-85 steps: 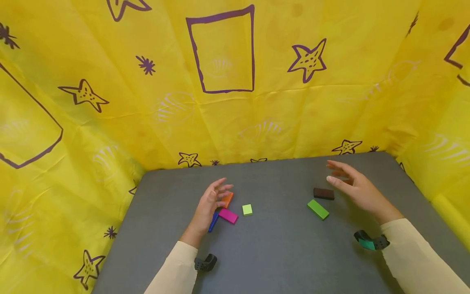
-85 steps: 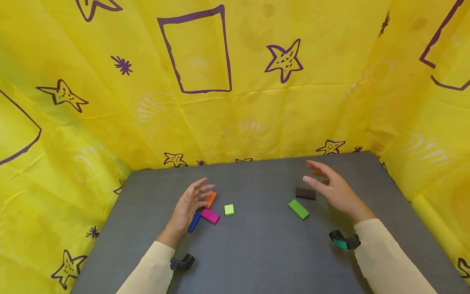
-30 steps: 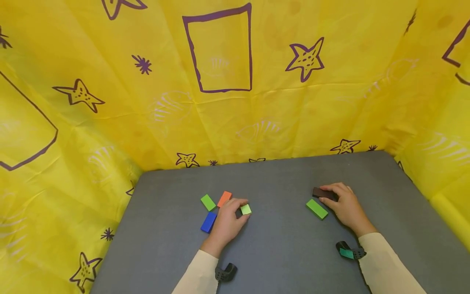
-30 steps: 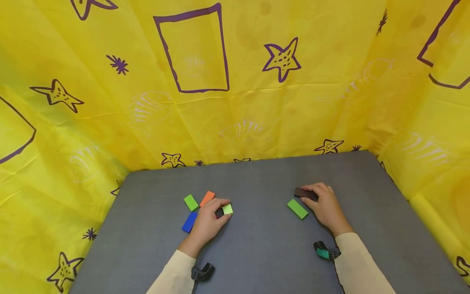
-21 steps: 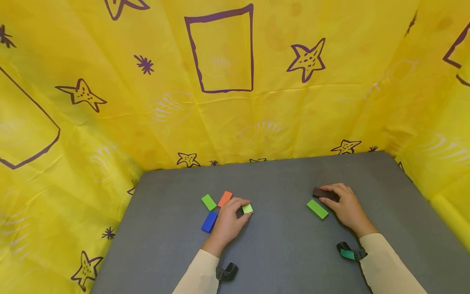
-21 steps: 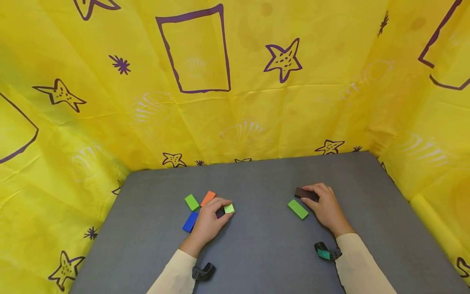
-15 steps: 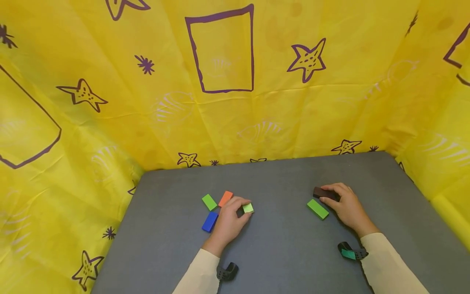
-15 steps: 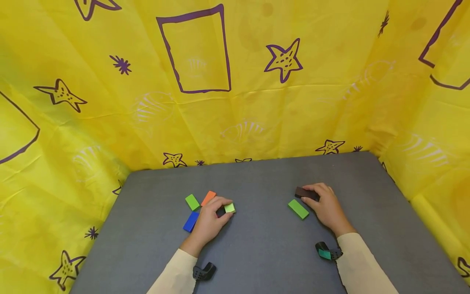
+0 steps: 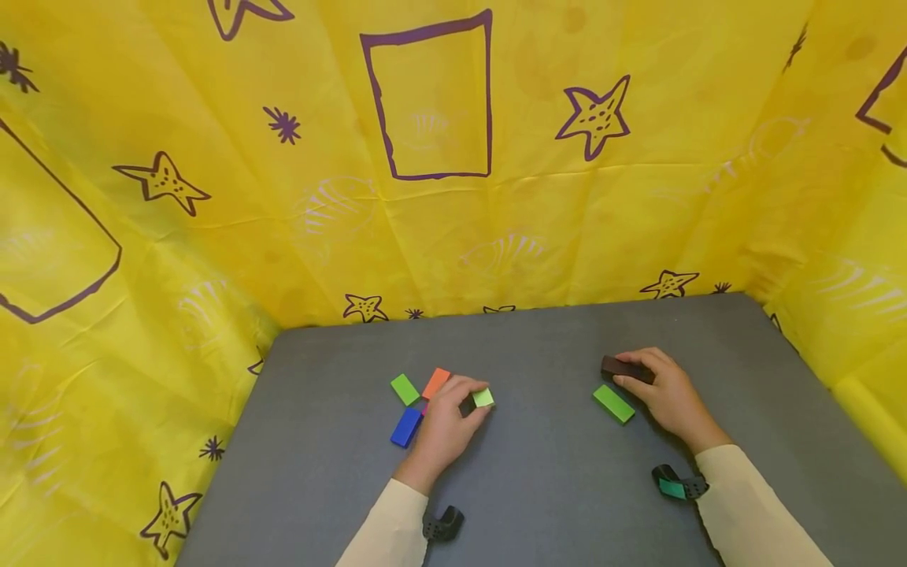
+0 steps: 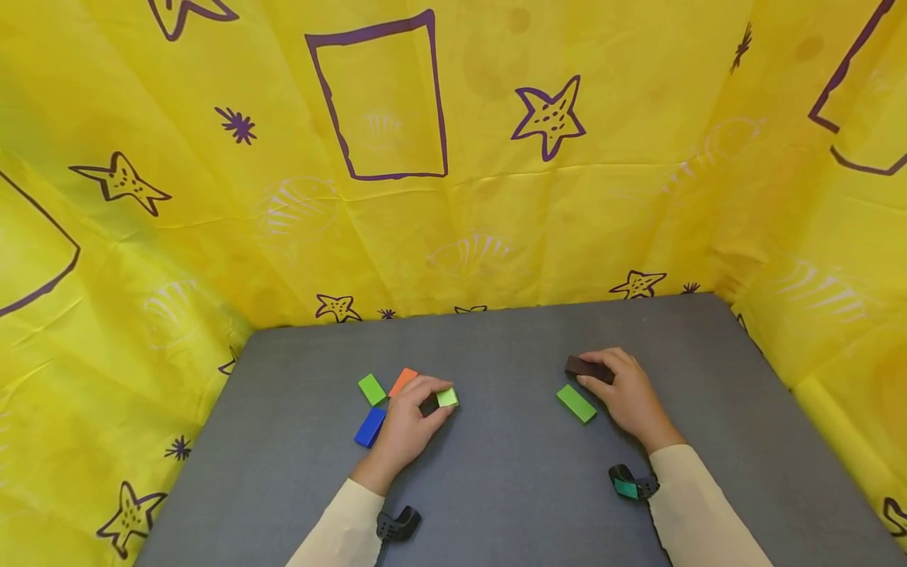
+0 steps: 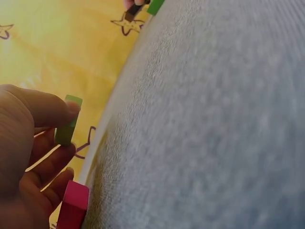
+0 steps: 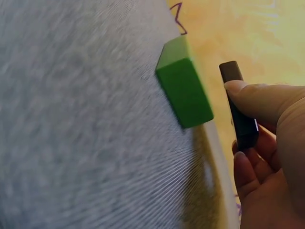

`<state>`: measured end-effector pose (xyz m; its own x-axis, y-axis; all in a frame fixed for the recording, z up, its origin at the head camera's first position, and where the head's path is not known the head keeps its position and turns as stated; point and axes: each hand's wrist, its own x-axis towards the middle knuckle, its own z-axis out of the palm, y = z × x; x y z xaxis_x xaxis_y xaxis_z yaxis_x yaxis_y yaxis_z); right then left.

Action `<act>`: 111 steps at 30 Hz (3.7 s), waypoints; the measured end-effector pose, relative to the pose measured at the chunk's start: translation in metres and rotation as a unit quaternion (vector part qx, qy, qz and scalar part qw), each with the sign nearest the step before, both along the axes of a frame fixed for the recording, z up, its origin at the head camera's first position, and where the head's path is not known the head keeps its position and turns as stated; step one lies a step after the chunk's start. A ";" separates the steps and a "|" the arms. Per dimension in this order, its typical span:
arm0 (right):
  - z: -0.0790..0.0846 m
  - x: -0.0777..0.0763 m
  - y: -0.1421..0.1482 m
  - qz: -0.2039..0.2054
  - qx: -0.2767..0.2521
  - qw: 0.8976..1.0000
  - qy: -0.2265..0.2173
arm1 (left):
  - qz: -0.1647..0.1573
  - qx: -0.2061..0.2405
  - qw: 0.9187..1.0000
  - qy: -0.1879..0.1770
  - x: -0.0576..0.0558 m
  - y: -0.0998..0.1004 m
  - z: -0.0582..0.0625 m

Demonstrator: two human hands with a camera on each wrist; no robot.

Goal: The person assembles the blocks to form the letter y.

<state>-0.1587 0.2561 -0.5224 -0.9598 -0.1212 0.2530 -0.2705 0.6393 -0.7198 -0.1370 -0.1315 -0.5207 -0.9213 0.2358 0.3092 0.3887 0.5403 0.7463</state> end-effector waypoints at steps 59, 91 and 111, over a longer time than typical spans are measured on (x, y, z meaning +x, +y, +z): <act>-0.014 0.008 -0.115 0.170 0.043 0.984 0.030 | 0.019 -0.031 0.999 0.002 0.008 0.042 -0.022; -0.020 0.005 -0.119 0.173 -0.042 0.984 0.013 | 0.100 -0.045 0.993 0.036 0.011 0.062 -0.023; -0.023 0.006 -0.118 0.164 -0.028 0.985 0.033 | 0.117 -0.040 0.991 0.043 0.013 0.069 -0.026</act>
